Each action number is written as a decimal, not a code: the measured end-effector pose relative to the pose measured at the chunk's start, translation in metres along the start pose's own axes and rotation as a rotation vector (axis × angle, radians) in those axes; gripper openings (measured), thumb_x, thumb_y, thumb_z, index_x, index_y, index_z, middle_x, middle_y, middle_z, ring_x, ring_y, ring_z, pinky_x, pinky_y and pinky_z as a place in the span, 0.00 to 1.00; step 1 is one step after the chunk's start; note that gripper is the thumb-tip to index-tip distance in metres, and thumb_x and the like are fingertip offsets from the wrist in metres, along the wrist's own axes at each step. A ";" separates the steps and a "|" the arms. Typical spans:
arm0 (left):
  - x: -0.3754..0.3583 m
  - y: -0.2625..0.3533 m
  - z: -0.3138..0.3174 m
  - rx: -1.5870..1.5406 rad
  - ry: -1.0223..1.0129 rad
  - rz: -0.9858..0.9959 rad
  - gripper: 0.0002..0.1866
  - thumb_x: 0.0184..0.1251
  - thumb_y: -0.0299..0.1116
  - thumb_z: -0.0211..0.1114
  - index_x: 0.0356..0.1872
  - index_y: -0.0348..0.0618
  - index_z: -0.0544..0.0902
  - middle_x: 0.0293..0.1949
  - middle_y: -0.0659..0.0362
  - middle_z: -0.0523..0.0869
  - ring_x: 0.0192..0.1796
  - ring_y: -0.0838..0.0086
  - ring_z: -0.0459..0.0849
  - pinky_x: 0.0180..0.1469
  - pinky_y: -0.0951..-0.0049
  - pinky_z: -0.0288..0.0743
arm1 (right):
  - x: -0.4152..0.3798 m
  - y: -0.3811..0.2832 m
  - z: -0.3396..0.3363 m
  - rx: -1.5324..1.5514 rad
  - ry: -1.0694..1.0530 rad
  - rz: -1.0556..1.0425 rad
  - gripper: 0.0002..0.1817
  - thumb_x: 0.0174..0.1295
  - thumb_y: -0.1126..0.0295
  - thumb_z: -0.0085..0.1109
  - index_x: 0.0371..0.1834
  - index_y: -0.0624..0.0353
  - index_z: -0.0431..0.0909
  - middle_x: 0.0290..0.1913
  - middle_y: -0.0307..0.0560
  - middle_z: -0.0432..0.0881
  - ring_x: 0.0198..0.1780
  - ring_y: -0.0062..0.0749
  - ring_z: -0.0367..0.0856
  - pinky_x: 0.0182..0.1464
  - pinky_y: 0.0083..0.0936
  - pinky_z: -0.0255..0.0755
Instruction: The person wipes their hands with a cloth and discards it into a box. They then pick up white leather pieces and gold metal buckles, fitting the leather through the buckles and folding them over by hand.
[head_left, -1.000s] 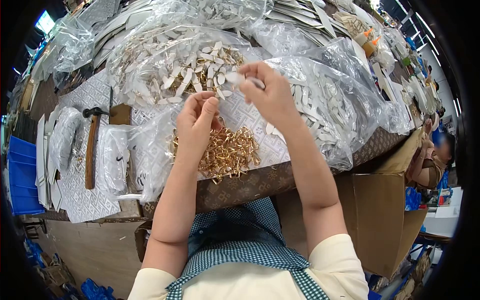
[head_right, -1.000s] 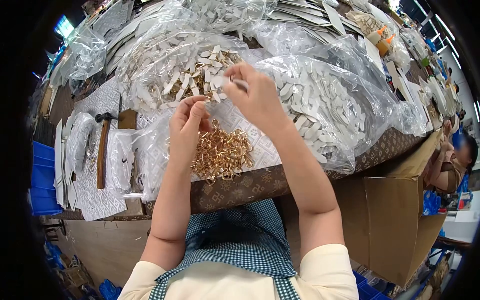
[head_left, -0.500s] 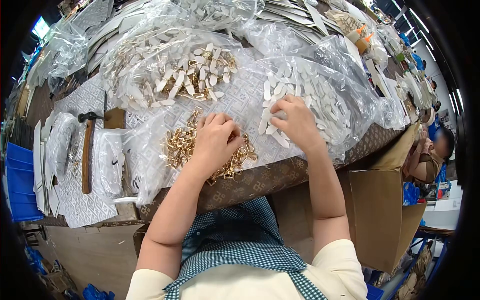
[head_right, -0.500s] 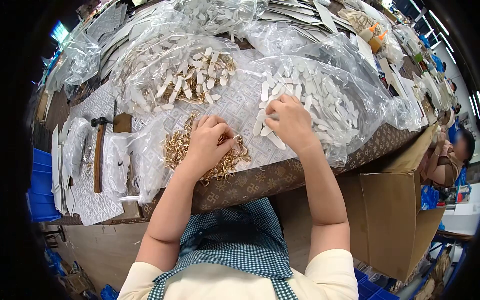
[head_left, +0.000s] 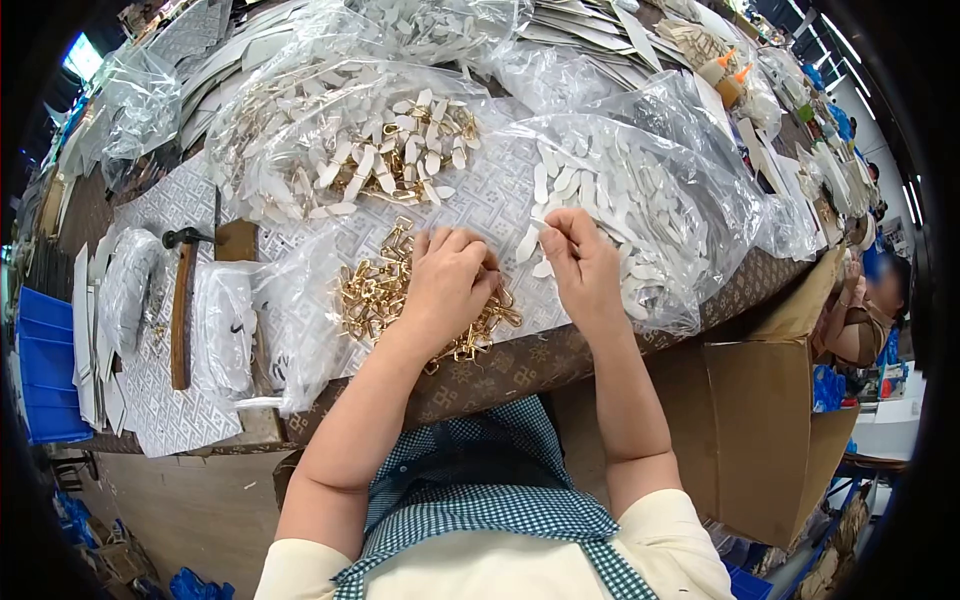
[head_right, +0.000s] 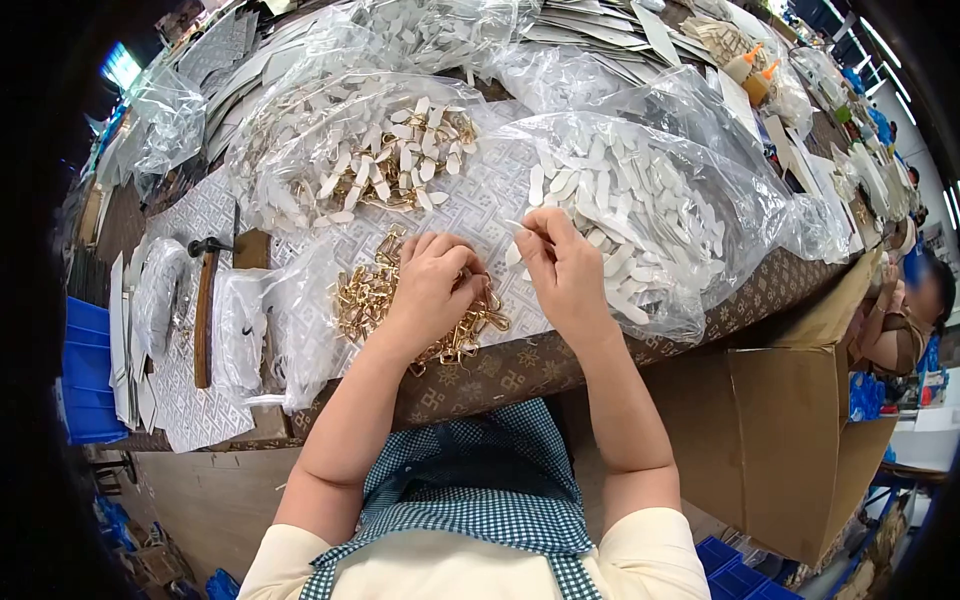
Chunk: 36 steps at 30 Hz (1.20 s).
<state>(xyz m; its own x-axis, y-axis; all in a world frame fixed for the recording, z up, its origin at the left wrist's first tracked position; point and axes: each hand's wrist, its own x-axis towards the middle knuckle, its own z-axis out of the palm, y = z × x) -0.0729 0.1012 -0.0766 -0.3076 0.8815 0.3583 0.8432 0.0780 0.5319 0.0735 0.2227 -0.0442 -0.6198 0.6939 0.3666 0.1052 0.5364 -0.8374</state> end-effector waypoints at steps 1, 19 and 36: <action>-0.001 0.000 -0.001 -0.010 0.018 0.020 0.09 0.54 0.34 0.73 0.35 0.45 0.86 0.42 0.59 0.83 0.52 0.63 0.77 0.64 0.58 0.63 | -0.004 -0.002 0.001 -0.044 0.016 -0.048 0.10 0.71 0.66 0.58 0.45 0.62 0.80 0.30 0.47 0.80 0.30 0.25 0.78 0.34 0.23 0.72; -0.001 0.008 -0.019 -0.858 0.054 -0.402 0.06 0.68 0.28 0.68 0.40 0.34 0.85 0.31 0.63 0.86 0.32 0.84 0.81 0.34 0.82 0.76 | -0.039 -0.011 0.029 -0.003 0.017 0.070 0.10 0.60 0.75 0.64 0.43 0.62 0.77 0.35 0.48 0.84 0.34 0.34 0.84 0.36 0.28 0.77; -0.002 0.009 -0.026 -1.089 -0.025 -0.377 0.07 0.68 0.24 0.66 0.45 0.36 0.86 0.32 0.63 0.86 0.32 0.85 0.80 0.34 0.83 0.76 | -0.034 -0.021 0.037 0.017 0.050 0.172 0.11 0.59 0.76 0.59 0.45 0.63 0.75 0.36 0.53 0.83 0.37 0.42 0.85 0.39 0.33 0.77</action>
<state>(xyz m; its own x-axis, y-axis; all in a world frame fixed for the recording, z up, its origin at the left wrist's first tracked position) -0.0763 0.0880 -0.0524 -0.4398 0.8977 0.0266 -0.1319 -0.0939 0.9868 0.0632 0.1702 -0.0543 -0.5544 0.7977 0.2371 0.1928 0.4003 -0.8959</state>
